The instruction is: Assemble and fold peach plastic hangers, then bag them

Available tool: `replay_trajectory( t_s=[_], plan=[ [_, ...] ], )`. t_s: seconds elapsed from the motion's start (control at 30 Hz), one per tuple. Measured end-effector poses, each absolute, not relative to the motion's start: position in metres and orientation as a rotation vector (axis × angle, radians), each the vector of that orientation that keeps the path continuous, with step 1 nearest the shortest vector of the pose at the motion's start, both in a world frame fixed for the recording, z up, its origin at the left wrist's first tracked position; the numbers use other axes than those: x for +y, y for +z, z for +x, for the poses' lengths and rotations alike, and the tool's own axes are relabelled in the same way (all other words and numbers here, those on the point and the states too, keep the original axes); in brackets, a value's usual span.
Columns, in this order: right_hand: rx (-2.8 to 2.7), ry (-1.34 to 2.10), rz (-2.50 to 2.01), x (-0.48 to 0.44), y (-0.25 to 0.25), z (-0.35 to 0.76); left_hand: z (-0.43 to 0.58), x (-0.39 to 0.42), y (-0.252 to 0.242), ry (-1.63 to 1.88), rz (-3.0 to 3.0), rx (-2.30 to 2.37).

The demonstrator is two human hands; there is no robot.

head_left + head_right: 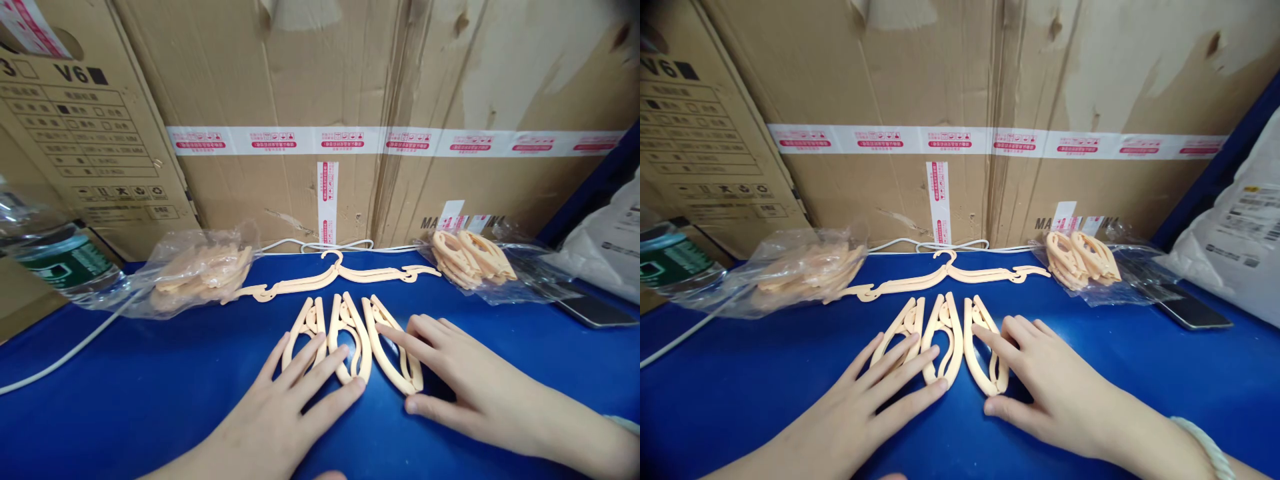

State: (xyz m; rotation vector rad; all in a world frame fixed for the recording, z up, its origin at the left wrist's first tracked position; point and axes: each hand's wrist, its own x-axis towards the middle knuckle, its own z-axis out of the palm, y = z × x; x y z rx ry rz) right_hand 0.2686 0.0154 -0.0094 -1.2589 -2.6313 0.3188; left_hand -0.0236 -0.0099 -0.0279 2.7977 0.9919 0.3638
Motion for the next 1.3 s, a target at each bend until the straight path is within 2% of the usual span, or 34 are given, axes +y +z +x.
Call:
replay_trajectory(
  t_s=[0.1,0.43,0.9,1.17,1.3],
  plan=[
    [-2.629,0.341,-1.294,0.016,-0.013,0.268,-0.024,-0.008,-0.030,0.462,2.785,1.047],
    [-2.648,0.360,-1.318,0.019,-0.014,0.268,-0.026,-0.008,-0.023,0.420,2.730,0.999],
    [-2.573,0.141,-1.289,0.019,-0.024,0.269,-0.024,-0.010,-0.028,0.427,2.798,1.021],
    [-2.528,0.139,-1.276,0.018,-0.012,0.270,-0.031,-0.007,-0.026,0.868,2.399,1.256],
    [-2.508,0.141,-1.305,0.020,-0.009,0.274,-0.031,-0.002,-0.031,0.883,2.243,1.333]
  ],
)
